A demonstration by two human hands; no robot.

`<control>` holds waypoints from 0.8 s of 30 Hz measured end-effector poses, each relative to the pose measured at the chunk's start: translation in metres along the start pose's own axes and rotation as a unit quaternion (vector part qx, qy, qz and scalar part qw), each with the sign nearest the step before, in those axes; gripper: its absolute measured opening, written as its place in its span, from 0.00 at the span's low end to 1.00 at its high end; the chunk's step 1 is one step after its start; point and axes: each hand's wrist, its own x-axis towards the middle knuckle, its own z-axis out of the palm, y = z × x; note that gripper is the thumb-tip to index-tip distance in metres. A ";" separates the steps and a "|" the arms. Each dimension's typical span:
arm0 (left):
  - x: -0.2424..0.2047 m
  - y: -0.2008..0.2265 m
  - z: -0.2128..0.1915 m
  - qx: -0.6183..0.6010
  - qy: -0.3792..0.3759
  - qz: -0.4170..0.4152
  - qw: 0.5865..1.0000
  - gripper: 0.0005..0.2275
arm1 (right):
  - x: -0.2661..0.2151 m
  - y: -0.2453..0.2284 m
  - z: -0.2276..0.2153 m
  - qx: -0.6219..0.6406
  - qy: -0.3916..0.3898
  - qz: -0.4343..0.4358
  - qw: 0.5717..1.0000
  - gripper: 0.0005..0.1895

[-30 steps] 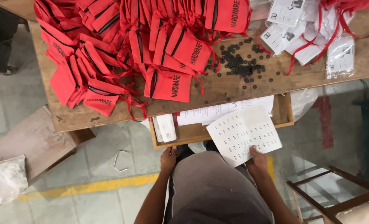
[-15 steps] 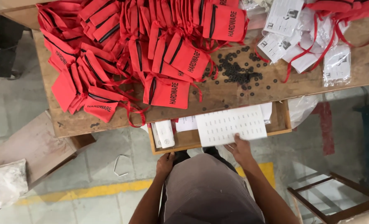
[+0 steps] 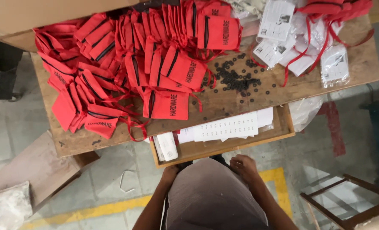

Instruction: The person sits at a wooden table and packs small black washers and plastic-wrapped hardware into red drawstring bags labeled 'HARDWARE'. They repeatedly gather washers by hand, place them into a bag, add a plastic-wrapped item, and close the bag before moving to the next one.

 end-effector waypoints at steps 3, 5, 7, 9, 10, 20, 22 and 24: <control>0.019 -0.014 -0.006 0.132 0.036 0.147 0.980 0.13 | -0.004 -0.018 0.018 0.113 -0.090 -0.046 0.988 0.32; 0.026 0.011 -0.009 0.021 0.062 0.155 0.986 0.13 | 0.033 -0.022 0.029 0.152 -0.161 -0.102 0.970 0.35; 0.031 0.055 -0.019 -0.090 0.081 0.163 0.979 0.15 | 0.068 -0.044 0.046 0.189 -0.227 -0.157 0.942 0.37; 0.025 0.113 -0.032 -0.276 0.030 0.073 0.958 0.34 | 0.095 -0.079 0.067 0.232 -0.266 -0.133 0.926 0.38; 0.021 0.121 -0.036 -0.271 0.027 0.076 0.959 0.34 | 0.117 -0.067 0.055 0.237 -0.265 -0.137 0.925 0.38; 0.029 0.130 -0.047 0.191 -0.182 0.262 0.928 0.16 | 0.076 0.063 -0.035 0.064 0.015 -0.091 0.994 0.25; 0.049 0.119 -0.048 0.196 -0.171 0.247 0.933 0.18 | 0.062 0.121 -0.071 0.018 0.090 -0.096 0.991 0.24; 0.064 0.131 -0.053 0.420 -0.262 0.228 0.838 0.17 | 0.029 0.161 -0.101 -0.072 0.192 0.015 0.979 0.27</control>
